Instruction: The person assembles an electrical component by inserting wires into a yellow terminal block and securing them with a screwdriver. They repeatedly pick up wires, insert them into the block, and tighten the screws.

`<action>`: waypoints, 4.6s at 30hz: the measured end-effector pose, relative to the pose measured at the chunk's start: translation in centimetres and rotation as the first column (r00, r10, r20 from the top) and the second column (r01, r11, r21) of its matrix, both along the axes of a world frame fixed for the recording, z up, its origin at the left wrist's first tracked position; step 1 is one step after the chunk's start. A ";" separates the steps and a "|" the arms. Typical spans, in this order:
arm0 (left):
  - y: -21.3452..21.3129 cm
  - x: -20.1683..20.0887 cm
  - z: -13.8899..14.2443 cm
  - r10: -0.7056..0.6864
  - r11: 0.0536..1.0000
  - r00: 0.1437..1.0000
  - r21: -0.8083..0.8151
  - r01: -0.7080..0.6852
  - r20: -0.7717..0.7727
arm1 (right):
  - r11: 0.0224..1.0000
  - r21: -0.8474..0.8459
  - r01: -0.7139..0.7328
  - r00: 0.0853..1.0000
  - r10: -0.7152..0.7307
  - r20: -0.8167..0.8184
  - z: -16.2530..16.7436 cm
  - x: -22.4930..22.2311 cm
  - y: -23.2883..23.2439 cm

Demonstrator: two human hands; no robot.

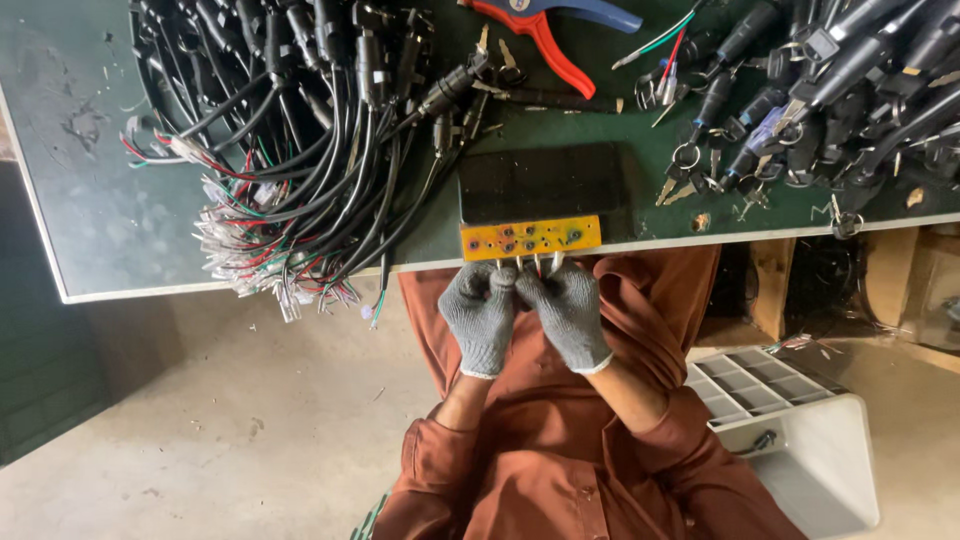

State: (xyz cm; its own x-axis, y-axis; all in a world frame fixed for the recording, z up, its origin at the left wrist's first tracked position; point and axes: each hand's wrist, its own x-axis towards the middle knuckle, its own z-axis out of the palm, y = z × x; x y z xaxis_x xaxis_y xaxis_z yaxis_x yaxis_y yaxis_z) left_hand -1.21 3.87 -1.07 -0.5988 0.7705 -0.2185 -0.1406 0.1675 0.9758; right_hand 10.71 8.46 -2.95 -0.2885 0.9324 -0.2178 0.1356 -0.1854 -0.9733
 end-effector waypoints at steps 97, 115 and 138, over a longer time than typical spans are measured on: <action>7.8 -15.4 4.7 -0.130 0.990 -0.014 -0.129 -0.065 -0.991 | 0.710 0.634 -0.306 0.349 -0.536 0.769 9.0 6.4 20.8; 0.3 -4.3 10.7 -0.298 0.905 0.784 0.100 0.413 -0.544 | 0.573 0.686 -0.448 0.878 0.140 0.457 5.3 4.0 -4.0; 0.4 -0.8 1.4 -0.309 0.825 0.280 -0.109 0.555 -0.909 | 0.789 -0.602 -0.124 0.954 -0.073 -0.292 3.6 6.9 2.9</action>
